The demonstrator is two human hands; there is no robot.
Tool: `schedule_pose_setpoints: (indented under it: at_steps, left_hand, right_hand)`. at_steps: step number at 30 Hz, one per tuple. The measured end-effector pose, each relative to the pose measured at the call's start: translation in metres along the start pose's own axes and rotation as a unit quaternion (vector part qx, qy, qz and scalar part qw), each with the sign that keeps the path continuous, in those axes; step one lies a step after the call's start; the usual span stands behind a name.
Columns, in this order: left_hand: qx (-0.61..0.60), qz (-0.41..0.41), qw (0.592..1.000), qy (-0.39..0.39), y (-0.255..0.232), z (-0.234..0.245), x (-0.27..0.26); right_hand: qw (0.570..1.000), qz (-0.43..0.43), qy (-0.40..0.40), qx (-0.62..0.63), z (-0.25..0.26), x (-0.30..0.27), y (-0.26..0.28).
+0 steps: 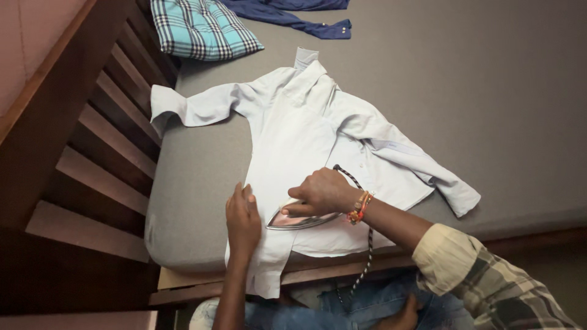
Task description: The person irons a white long-sleeved shirt laid out on a bench. They use an electric iron to smooth the front body, sleeves, and collar, frequently adjusting the fabric with their hands to ensure even coverage.
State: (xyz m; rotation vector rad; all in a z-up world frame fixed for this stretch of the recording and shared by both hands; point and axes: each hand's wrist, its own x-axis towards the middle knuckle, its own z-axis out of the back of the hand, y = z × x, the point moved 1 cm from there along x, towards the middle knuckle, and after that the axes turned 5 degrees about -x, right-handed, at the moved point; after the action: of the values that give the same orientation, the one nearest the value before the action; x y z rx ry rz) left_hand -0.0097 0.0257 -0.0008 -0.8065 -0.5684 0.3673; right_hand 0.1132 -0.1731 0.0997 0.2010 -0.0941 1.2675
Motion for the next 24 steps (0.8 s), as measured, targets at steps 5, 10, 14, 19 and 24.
schedule_pose_setpoints:
  at_steps: [5,10,14,19,24]
  left_hand:
    - [0.076,-0.124,0.989,-0.002,-0.005,-0.006,-0.004]
    - [0.052,-0.084,0.995,0.03,-0.018,-0.001,-0.007]
    - [0.059,-0.072,0.995,0.041,-0.018,-0.003,-0.006]
    - [0.07,-0.071,0.994,0.039,-0.006,-0.008,-0.004]
    - [0.077,-0.095,0.993,0.0,0.001,-0.008,-0.004]
  right_hand:
    - [0.996,-0.086,-0.015,-0.006,-0.007,-0.002,0.012]
    - [0.99,-0.126,-0.06,-0.007,-0.009,0.007,0.021]
    - [0.986,-0.155,-0.059,0.009,-0.01,0.02,0.023]
    - [0.981,-0.172,-0.083,0.013,-0.014,0.037,0.021]
    - [0.984,-0.161,-0.075,0.009,-0.012,0.054,0.021]
